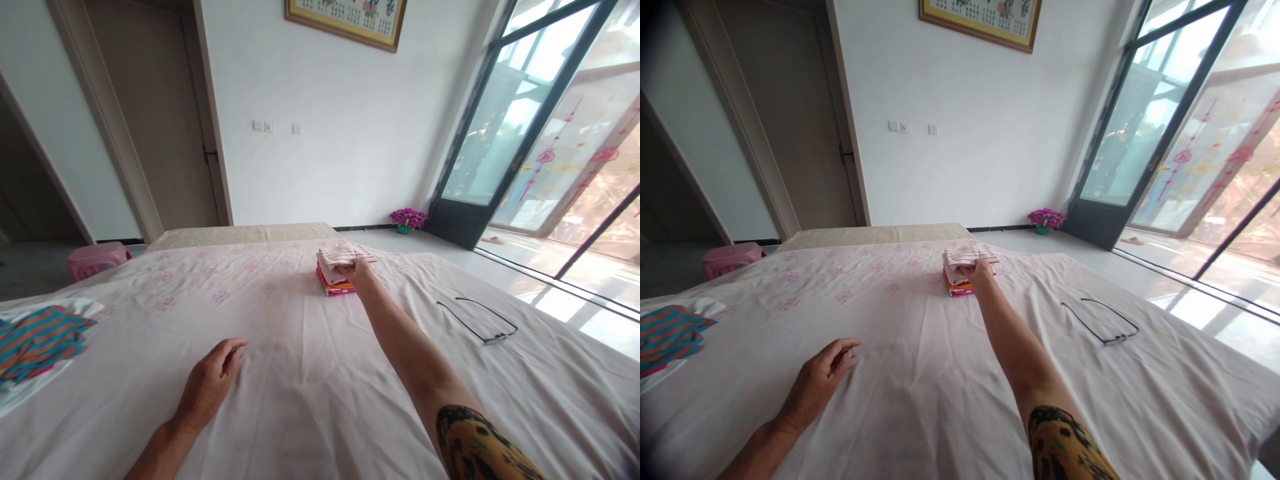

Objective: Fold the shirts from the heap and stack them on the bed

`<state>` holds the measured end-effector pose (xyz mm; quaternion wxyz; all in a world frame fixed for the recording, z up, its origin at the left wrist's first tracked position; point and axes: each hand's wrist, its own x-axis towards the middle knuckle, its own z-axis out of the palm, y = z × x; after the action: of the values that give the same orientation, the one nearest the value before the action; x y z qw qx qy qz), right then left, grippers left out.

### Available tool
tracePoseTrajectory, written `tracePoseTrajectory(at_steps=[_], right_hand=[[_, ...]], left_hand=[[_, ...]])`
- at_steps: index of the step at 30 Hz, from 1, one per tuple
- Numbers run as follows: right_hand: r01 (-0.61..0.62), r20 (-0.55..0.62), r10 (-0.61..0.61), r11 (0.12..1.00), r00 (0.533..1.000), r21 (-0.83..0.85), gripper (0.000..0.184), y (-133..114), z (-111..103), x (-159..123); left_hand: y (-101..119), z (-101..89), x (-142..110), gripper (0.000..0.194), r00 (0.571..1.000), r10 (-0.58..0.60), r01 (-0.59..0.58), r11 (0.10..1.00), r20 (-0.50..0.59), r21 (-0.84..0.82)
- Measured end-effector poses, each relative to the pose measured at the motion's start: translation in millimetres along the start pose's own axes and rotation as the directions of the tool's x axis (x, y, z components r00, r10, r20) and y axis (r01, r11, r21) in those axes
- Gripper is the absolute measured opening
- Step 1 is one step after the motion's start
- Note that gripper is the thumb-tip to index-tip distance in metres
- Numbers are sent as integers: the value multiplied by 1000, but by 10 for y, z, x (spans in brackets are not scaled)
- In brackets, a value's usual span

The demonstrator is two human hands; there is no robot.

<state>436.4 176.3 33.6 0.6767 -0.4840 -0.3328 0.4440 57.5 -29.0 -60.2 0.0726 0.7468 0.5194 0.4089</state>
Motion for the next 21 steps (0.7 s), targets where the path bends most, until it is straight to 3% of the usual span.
tracePoseTrajectory(at_steps=[3, 7, 12, 15, 17, 19, 20, 21], right_hand=[[-97, -85, 102, 993, 991, 67, 29, 16, -2, -101], [-236, -116, 270, 941, 956, 244, 18, -24, -41, -267], [-182, -200, 234, 952, 951, 248, 10, -45, -187, -483], [-92, -308, 162, 969, 938, 231, 17, -18, -267, -596], [9, -343, 52, 984, 938, 175, 22, -27, -272, -628], [202, -289, -202, 979, 936, -29, 24, -79, -225, -606], [321, -207, -358, 928, 911, -192, 25, -121, -186, -573], [427, -87, -489, 824, 868, -373, 28, -171, -139, -527]], left_hand=[[-2, 3, -5, 21, 1000, 4, -4, 1000, 9, -8], [-40, 26, -7, 22, 1000, 10, -9, 1000, 25, -14], [-75, 35, -14, 22, 999, -2, 3, 1000, 53, -14], [-85, 38, -24, 22, 998, -10, 12, 1000, 63, -21], [-94, 44, -33, 23, 997, -15, 16, 999, 69, -27], [-102, 49, -40, 23, 997, -22, 25, 999, 72, -36], [-104, 49, -42, 23, 997, -27, 29, 999, 73, -38], [-104, 49, -42, 23, 997, -32, 35, 999, 75, -39]])
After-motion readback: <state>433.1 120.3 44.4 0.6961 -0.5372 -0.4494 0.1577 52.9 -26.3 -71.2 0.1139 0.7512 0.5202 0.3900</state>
